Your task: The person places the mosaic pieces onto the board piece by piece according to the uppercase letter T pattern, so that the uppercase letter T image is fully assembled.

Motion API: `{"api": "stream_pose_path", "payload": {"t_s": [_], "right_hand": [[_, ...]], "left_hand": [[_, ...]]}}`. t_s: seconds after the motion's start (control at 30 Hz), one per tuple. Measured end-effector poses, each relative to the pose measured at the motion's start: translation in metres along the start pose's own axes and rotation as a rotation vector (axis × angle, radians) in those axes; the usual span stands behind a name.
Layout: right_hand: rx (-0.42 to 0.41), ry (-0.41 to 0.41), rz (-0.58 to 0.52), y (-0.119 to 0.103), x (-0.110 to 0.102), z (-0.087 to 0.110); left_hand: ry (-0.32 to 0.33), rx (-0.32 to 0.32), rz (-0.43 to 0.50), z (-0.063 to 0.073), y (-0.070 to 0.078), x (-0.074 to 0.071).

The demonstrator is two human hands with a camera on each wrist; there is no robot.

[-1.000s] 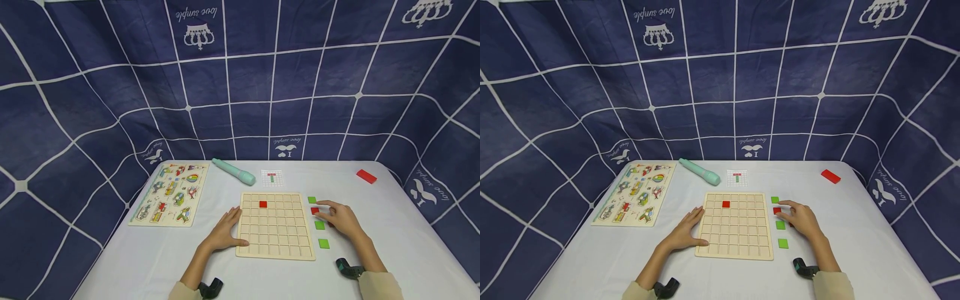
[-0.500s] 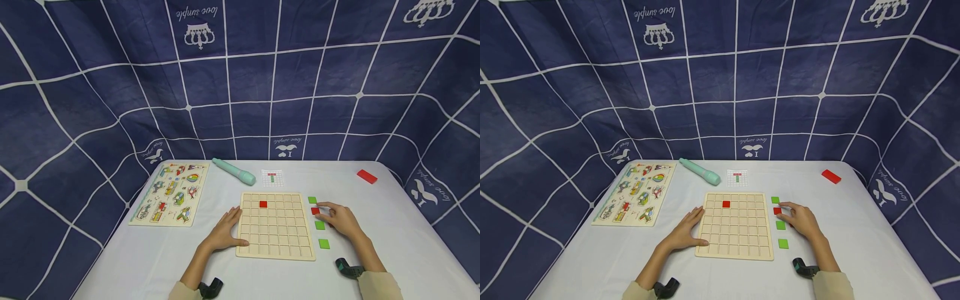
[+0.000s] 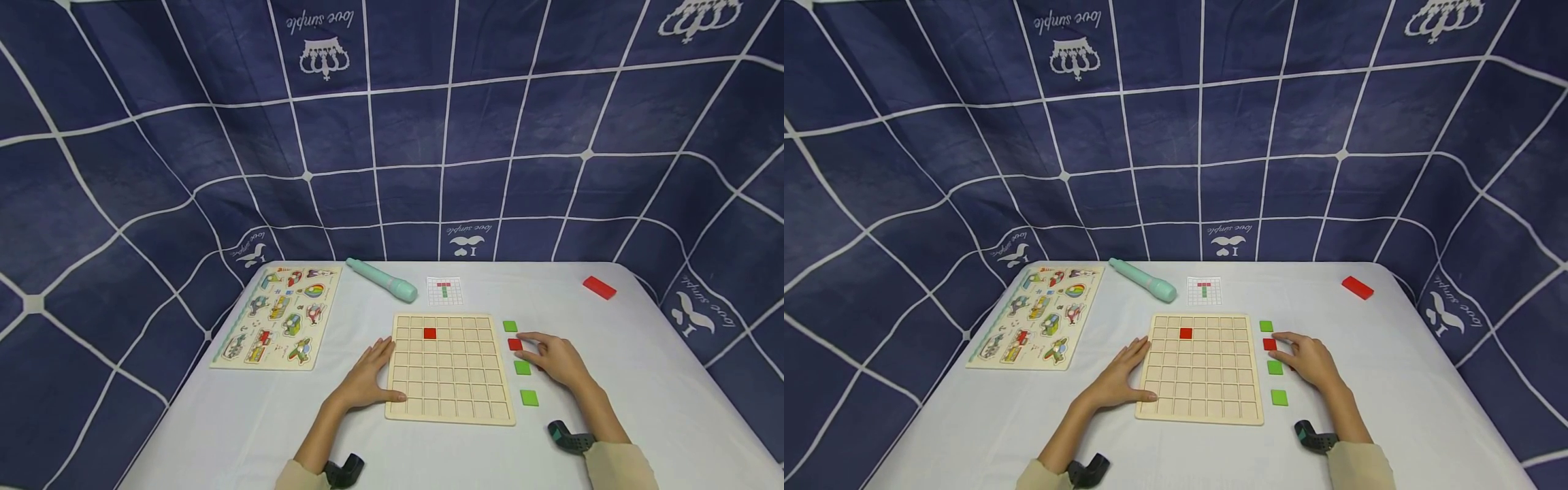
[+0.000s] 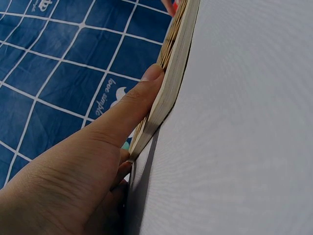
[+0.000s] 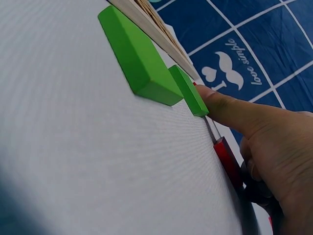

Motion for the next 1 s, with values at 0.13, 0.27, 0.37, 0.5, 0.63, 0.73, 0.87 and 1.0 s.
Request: {"api": "stream_pose_path", "payload": {"t_s": [0.13, 0.27, 0.37, 0.5, 0.63, 0.73, 0.87, 1.0], "right_hand": [[-0.002, 0.01, -0.007, 0.0, 0.0, 0.0], [-0.006, 0.021, -0.016, 0.0, 0.001, 0.0], [-0.011, 0.027, -0.016, 0.0, 0.001, 0.0], [-0.019, 0.029, -0.015, 0.0, 0.001, 0.0], [-0.024, 0.028, -0.012, -0.001, 0.0, 0.001], [-0.021, 0.029, -0.016, -0.002, -0.001, 0.0], [-0.028, 0.033, -0.044, -0.008, -0.004, 0.0], [-0.047, 0.029, -0.069, -0.022, -0.007, -0.001]], "left_hand": [[0.003, 0.004, -0.006, 0.0, 0.0, 0.0], [-0.007, 0.002, -0.004, 0.0, 0.0, -0.001], [-0.013, 0.001, -0.002, 0.0, 0.0, -0.001], [-0.017, 0.0, -0.007, 0.0, 0.0, -0.001], [-0.016, 0.002, -0.005, -0.001, 0.0, -0.001], [-0.013, 0.003, 0.0, -0.001, -0.001, 0.0], [-0.009, 0.008, -0.002, -0.001, -0.002, 0.0], [-0.01, 0.009, -0.004, -0.001, -0.002, 0.0]]}}
Point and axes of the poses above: each hand's wrist, its own z-axis away from the middle knuckle, its own x-axis out of the palm, y = z × x, the point moved 1 cm from there along -z, towards the middle knuckle, and after that the axes turned 11 degrees about x, right-handed, at the moved point
